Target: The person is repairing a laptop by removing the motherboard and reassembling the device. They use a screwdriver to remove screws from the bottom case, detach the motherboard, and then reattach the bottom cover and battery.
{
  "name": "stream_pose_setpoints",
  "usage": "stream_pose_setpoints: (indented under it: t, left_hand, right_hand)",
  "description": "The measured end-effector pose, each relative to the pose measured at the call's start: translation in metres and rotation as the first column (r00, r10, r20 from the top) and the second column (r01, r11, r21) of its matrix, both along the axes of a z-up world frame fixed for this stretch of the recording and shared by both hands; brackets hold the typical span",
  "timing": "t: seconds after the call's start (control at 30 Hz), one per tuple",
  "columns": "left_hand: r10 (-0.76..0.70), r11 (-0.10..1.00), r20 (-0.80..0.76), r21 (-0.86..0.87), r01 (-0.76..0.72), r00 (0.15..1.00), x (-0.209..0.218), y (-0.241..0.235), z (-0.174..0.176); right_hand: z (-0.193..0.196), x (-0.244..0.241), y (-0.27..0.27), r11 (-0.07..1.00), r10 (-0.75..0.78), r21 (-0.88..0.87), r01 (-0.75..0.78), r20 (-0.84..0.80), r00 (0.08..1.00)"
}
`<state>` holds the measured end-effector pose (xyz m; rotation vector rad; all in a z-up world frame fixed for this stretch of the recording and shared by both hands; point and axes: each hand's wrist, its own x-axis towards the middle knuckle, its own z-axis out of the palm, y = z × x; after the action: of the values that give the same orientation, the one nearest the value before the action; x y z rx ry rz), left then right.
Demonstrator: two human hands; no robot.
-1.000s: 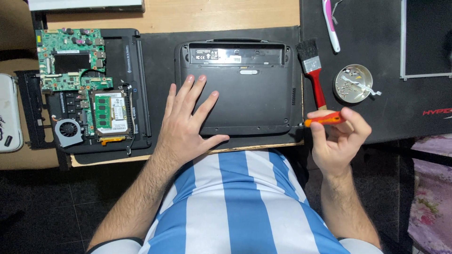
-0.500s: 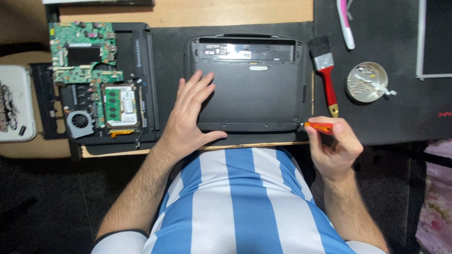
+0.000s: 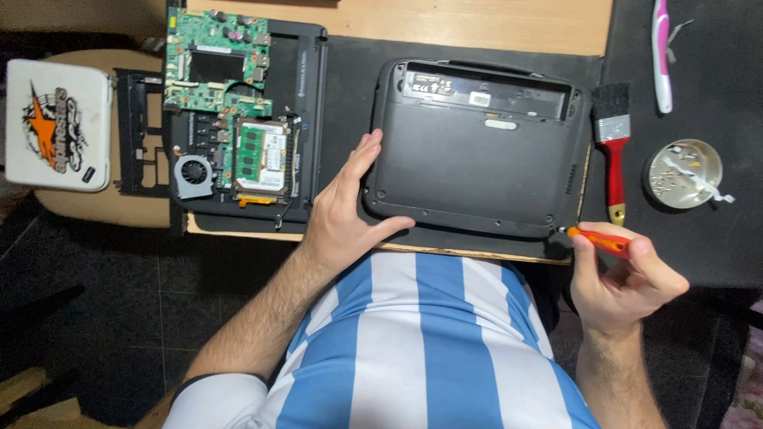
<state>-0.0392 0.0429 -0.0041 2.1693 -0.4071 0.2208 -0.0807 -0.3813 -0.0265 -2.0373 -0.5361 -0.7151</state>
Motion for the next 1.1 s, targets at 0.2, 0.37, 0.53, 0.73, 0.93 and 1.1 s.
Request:
stream_pose_setpoints:
  t: [0.2,0.37,0.53,0.73,0.93,1.1]
  left_hand:
    - [0.008,1.000,0.064,0.008,-0.009,0.998,0.003,-0.002,-0.001]
    - [-0.041,0.996,0.081,0.087,0.034,0.996,0.005,-0.009,0.005]
    - [-0.071,0.986,0.077,0.156,0.058,0.995,0.006,-0.012,0.003]
    - [-0.003,0.989,0.033,0.151,-0.002,0.999,0.007,-0.017,-0.006]
    - [-0.001,0.984,0.024,0.177,-0.003,1.000,0.007,-0.017,-0.004]
    - [-0.015,0.981,0.027,0.191,0.010,1.000,0.008,-0.016,-0.004]
  right_hand:
    - [0.001,0.001,0.003,1.000,0.019,-0.004,-0.019,-0.013,1.000]
    - [0.008,0.001,0.000,0.999,0.036,0.019,-0.035,-0.072,0.997]
    - [0.010,0.002,-0.002,0.997,0.061,0.051,-0.056,-0.103,0.993]
    - [0.016,0.007,0.004,0.997,-0.027,0.075,0.033,-0.085,0.996]
    - [0.010,0.008,0.006,0.995,-0.042,0.086,0.045,-0.033,0.999]
    - [0.018,0.006,0.004,0.999,0.022,0.043,-0.019,-0.067,0.997]
